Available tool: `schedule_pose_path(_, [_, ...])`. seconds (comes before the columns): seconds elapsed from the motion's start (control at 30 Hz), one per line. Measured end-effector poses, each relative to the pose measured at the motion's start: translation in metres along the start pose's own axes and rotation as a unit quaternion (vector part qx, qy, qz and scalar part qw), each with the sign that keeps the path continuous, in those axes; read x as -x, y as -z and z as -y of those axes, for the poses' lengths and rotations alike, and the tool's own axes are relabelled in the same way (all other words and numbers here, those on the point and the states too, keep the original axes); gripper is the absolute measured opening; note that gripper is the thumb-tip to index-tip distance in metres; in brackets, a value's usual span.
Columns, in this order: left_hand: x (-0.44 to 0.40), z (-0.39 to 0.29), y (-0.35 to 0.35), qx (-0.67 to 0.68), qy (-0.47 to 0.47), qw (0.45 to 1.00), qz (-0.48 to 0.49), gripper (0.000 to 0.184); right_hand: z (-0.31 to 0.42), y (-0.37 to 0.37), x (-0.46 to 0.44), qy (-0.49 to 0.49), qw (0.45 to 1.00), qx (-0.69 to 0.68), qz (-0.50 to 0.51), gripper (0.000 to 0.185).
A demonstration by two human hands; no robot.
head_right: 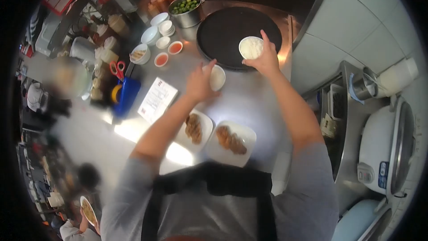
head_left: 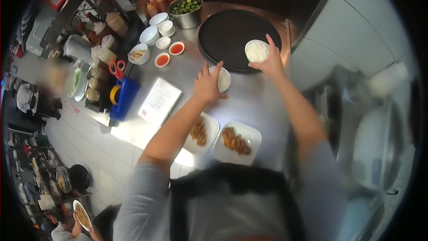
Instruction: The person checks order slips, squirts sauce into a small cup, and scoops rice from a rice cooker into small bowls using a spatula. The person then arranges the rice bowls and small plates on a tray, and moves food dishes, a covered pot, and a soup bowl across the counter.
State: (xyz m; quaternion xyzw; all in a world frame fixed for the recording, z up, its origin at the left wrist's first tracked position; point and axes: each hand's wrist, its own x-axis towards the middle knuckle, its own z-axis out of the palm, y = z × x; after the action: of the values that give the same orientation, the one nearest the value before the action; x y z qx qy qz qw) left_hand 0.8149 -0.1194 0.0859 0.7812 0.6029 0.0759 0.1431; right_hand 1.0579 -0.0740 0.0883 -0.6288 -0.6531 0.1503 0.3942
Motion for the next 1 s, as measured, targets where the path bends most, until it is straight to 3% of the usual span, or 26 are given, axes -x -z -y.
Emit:
schedule_pose_path(0.17, [-0.018, 0.004, -0.002, -0.006, -0.012, 0.999, 0.034, 0.111, -0.024, -0.071, -0.124, -0.078, 0.993, 0.088, -0.001, 0.116])
schedule_pose_path(0.4, [-0.037, 0.012, 0.005, 0.014, -0.01, 0.996, 0.086, 0.105, -0.032, -0.167, -0.214, -0.128, 0.991, 0.041, -0.001, 0.118])
schedule_pose_path(0.47, [-0.042, 0.014, 0.004, 0.018, -0.004, 0.994, 0.111, 0.103, -0.038, -0.18, -0.222, -0.11, 0.993, 0.031, -0.018, 0.124])
schedule_pose_path(0.53, [-0.043, 0.028, 0.0, 0.074, -0.016, 0.994, 0.079, 0.101, -0.033, -0.168, -0.22, -0.073, 0.996, 0.039, -0.034, 0.127])
schedule_pose_path(0.57, [-0.043, 0.036, 0.0, 0.103, -0.021, 0.992, 0.062, 0.101, -0.031, -0.15, -0.215, -0.042, 0.999, 0.021, -0.019, 0.124])
schedule_pose_path(0.63, [-0.051, 0.047, 0.01, 0.115, -0.03, 0.992, 0.048, 0.097, -0.035, -0.114, -0.187, 0.107, 0.985, 0.068, -0.116, 0.081])
schedule_pose_path(0.7, [-0.073, 0.05, 0.017, 0.117, -0.05, 0.992, 0.025, 0.094, -0.009, -0.048, -0.126, 0.088, 0.993, -0.066, 0.041, 0.031])
schedule_pose_path(0.73, [-0.091, 0.05, 0.022, 0.112, -0.064, 0.992, 0.008, 0.094, -0.016, -0.037, -0.095, 0.099, 0.985, -0.121, 0.069, 0.02])
schedule_pose_path(0.8, [-0.13, 0.041, 0.028, 0.053, -0.073, 0.995, -0.035, 0.094, 0.003, 0.005, -0.019, -0.06, 0.94, -0.136, 0.308, 0.011])
schedule_pose_path(0.83, [-0.151, 0.037, 0.026, 0.047, -0.048, 0.997, -0.037, 0.094, -0.027, 0.007, 0.013, 0.128, 0.916, -0.058, 0.377, 0.01])
schedule_pose_path(0.87, [-0.17, 0.034, 0.023, 0.041, -0.018, 0.998, -0.042, 0.094, -0.038, 0.007, 0.053, -0.051, 0.863, -0.223, 0.451, 0.015])
schedule_pose_path(0.9, [-0.187, 0.033, 0.018, 0.04, 0.005, 0.998, -0.056, 0.095, -0.02, 0.018, 0.074, -0.04, 0.85, -0.221, 0.477, 0.019])
schedule_pose_path(0.93, [-0.2, 0.032, 0.009, 0.039, 0.03, 0.996, -0.07, 0.096, -0.033, 0.011, 0.1, 0.064, 0.873, -0.133, 0.465, 0.019])
schedule_pose_path(1.0, [-0.221, 0.033, -0.009, 0.04, 0.067, 0.995, -0.065, 0.101, 0.0, 0.017, 0.123, -0.135, 0.855, -0.152, 0.476, 0.017])
